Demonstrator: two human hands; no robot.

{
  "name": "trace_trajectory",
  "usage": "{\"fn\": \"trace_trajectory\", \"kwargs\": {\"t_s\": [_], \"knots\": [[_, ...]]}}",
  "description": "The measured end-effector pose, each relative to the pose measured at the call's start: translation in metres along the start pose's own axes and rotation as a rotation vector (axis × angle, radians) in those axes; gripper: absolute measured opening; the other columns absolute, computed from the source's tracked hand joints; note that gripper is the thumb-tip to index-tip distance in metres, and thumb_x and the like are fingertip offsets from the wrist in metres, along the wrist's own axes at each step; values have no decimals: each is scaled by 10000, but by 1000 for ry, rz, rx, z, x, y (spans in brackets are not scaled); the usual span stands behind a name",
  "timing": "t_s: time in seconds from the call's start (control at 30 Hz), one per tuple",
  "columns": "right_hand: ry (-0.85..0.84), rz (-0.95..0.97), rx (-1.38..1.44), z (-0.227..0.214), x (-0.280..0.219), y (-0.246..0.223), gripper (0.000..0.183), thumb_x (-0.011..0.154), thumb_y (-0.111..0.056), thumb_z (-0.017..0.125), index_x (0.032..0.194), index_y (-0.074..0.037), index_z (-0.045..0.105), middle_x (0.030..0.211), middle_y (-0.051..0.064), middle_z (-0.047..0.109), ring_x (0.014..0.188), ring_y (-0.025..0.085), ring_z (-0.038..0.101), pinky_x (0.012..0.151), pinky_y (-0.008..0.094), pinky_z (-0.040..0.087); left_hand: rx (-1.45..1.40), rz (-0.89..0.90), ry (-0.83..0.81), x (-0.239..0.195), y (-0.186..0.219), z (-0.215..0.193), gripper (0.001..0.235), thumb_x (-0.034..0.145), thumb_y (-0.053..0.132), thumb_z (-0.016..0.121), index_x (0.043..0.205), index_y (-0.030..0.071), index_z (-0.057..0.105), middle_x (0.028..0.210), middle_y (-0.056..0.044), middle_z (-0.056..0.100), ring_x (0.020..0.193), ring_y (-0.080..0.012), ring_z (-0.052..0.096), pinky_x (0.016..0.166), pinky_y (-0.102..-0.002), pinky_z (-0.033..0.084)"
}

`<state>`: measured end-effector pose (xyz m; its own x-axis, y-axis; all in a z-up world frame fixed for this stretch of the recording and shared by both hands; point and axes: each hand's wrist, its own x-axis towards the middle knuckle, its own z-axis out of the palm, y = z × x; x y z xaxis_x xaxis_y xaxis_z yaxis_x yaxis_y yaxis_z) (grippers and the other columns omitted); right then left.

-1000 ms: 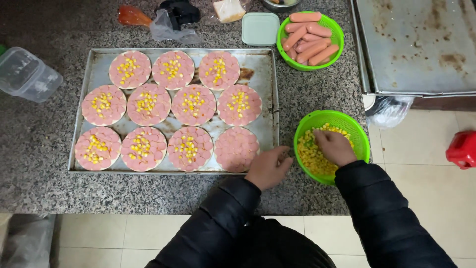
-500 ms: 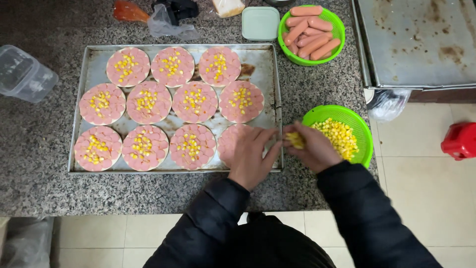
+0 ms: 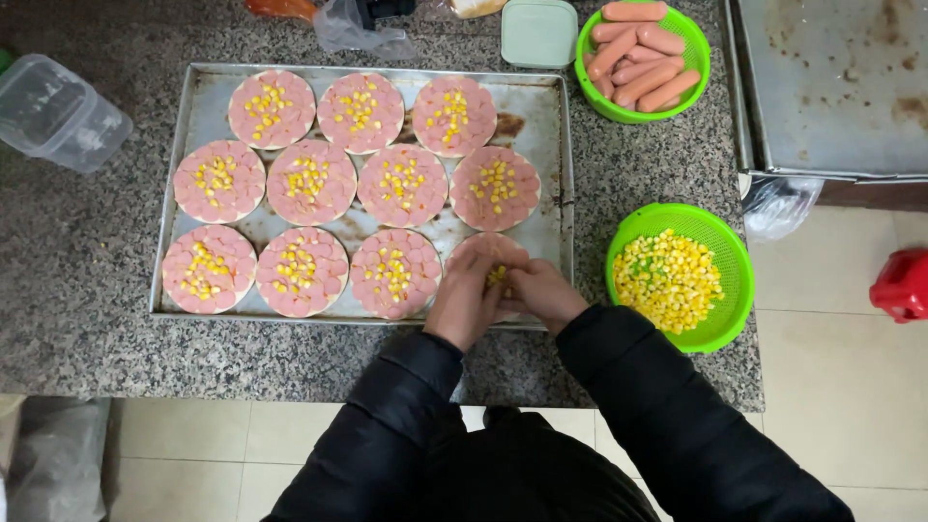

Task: The person places corn kernels by hand onto round slices of ham arranged on a metal baking tray. The person repeatedly reaches into a green colander to grab corn and distributes it over the ham slices.

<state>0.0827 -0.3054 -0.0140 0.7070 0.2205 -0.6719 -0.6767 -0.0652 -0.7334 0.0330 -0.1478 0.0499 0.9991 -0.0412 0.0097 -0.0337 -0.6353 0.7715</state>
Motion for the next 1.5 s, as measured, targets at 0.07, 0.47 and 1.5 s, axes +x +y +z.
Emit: {"fn": "trace_trajectory", "kwargs": {"t_s": [0.07, 0.47, 1.5], "knots": [[-12, -72, -313, -19, 13, 2, 505, 1059, -130, 657, 1443, 197, 654, 1210, 326, 708, 1026, 428, 766, 959, 682, 646, 43, -12, 17, 4, -34, 23, 326, 969, 249, 786, 1278, 145, 766, 1287, -175, 721, 1199, -510, 721, 1051, -588, 612], [37, -409, -1014, -15, -9, -47, 425, 1011, -232, 679, 1388, -138, 851, 1278, 171, 859, 1269, 472, 754, 1105, 586, 595, 177, -79, -64, 30, -71, 30, 248, 1014, 352, 718, 1237, 299, 812, 1210, -57, 746, 1201, -392, 776, 1046, -521, 640], [97, -536, -1161, -19, 1, -25, 389, 1012, -171, 672, 1367, -211, 825, 1216, 171, 806, 1135, 485, 796, 1017, 590, 646, 304, 82, -71, 11, -38, -14, 384, 896, 138, 730, 1271, 188, 795, 1174, -77, 767, 1184, -339, 746, 1064, -436, 612]]}}
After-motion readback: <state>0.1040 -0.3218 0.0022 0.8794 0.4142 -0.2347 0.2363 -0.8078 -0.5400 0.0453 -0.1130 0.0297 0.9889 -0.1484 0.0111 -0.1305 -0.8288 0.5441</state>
